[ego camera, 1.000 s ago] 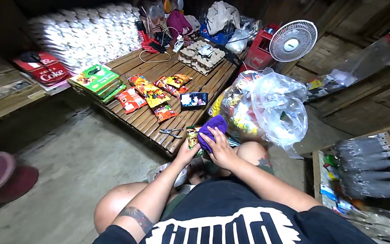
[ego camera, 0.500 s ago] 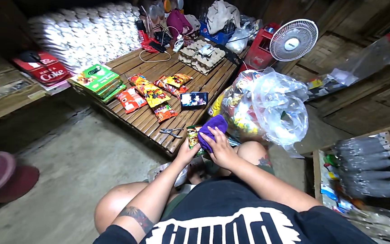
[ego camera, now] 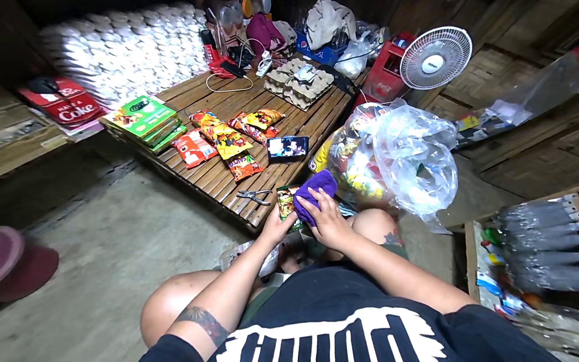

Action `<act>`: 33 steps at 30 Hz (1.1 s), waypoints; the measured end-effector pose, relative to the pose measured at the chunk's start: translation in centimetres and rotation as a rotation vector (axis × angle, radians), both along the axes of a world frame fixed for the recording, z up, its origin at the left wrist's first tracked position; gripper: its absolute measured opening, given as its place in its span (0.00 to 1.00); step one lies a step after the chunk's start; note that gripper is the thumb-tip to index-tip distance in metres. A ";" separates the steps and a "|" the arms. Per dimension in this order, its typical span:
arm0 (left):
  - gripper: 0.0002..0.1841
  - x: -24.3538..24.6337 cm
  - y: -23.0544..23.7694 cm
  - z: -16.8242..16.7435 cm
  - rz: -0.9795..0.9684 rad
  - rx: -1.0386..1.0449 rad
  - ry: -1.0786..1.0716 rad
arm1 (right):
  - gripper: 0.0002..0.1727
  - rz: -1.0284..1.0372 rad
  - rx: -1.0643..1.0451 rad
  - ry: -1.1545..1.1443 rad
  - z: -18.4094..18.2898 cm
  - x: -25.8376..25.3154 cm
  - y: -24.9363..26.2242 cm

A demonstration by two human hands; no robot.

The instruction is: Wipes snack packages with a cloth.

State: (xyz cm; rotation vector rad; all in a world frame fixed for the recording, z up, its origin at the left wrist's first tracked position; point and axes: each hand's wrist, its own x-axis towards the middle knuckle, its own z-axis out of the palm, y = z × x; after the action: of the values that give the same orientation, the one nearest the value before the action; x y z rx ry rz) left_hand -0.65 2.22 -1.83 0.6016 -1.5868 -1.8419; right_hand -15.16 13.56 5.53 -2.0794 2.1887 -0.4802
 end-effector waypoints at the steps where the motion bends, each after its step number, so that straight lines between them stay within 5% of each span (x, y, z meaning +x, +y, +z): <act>1: 0.36 0.0 0.0 0.2 0.005 0.011 0.003 | 0.39 -0.001 0.013 -0.003 0.1 0.0 0.0; 10: 0.33 0.0 0.6 1.4 0.162 0.111 0.003 | 0.48 0.009 0.050 -0.098 0.4 0.8 0.9; 33: 0.32 0.5 0.3 2.3 0.210 0.145 0.047 | 0.48 0.054 0.059 -0.097 0.2 1.9 1.6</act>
State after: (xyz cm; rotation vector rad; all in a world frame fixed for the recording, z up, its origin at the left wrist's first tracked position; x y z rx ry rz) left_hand -0.20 2.54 0.46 0.7543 -1.3147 -1.8082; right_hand -13.24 15.17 5.68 -2.0345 2.0631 -0.4946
